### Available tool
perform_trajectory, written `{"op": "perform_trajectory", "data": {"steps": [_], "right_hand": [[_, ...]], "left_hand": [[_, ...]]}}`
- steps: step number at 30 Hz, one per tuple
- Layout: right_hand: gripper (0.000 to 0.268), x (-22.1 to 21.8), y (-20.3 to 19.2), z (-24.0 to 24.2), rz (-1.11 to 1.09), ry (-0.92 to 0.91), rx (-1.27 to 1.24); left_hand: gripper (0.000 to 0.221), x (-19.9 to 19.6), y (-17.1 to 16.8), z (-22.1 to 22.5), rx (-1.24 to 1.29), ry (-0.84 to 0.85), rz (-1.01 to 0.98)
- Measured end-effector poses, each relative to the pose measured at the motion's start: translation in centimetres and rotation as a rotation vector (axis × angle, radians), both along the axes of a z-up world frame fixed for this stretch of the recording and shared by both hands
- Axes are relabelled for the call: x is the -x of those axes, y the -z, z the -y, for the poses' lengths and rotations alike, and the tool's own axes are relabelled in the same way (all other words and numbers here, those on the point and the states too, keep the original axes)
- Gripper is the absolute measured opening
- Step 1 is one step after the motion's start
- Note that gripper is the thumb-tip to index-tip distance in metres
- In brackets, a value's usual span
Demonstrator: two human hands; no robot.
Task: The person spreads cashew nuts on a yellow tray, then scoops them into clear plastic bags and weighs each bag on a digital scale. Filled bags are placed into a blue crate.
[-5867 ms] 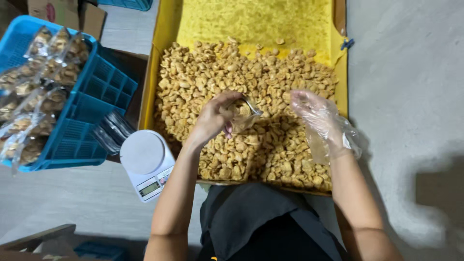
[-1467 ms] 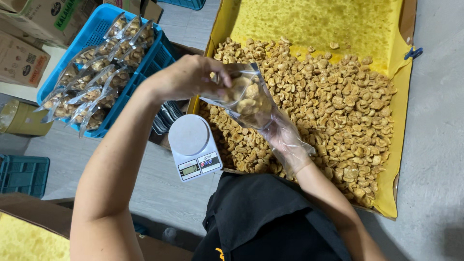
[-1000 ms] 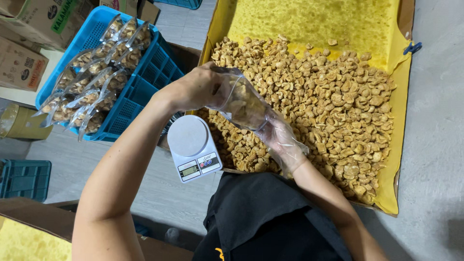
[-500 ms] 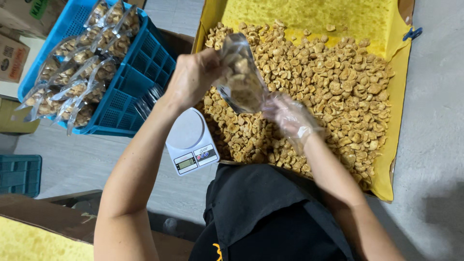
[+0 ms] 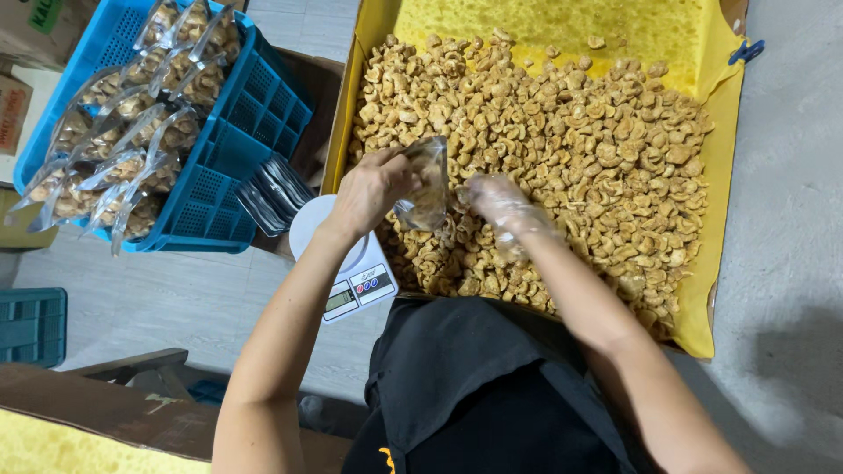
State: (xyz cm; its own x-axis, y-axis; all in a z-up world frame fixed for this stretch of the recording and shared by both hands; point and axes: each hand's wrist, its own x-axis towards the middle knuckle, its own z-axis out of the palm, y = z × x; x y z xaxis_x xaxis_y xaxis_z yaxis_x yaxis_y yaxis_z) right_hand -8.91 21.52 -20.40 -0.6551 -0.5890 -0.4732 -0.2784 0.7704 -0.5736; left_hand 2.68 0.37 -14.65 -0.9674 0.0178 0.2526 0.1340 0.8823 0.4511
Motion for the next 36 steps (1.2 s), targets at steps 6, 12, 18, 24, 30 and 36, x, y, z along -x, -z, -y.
{"op": "perform_trajectory", "data": {"steps": [6, 12, 18, 24, 30, 36], "right_hand": [[0.007, -0.9, 5.9, 2.5, -0.122, -0.04, 0.092], [0.024, 1.9, -1.6, -0.7, 0.13, 0.048, 0.593], [0.031, 1.8, -11.6, 3.4, -0.37, -0.6, 0.593], [0.038, 0.1, -13.5, 7.1, 0.046, -0.41, -0.007], [0.031, 1.4, -11.0, 5.2, -0.359, -0.662, 0.214], [0.029, 2.1, -9.0, 4.5, -0.462, -0.768, 0.381]], "left_hand": [[0.05, -1.7, 0.5, 0.7, -0.16, -0.037, 0.137], [0.067, -2.8, 1.5, 1.3, -0.33, -0.011, 0.212], [0.075, -3.1, 2.1, 1.1, -0.425, -0.047, 0.303], [0.067, -3.4, 1.8, 0.6, -0.441, -0.05, 0.282], [0.071, -3.2, 0.7, 0.6, -0.431, -0.045, 0.272], [0.033, -2.9, 2.1, -0.7, -0.277, -0.068, 0.155]]}}
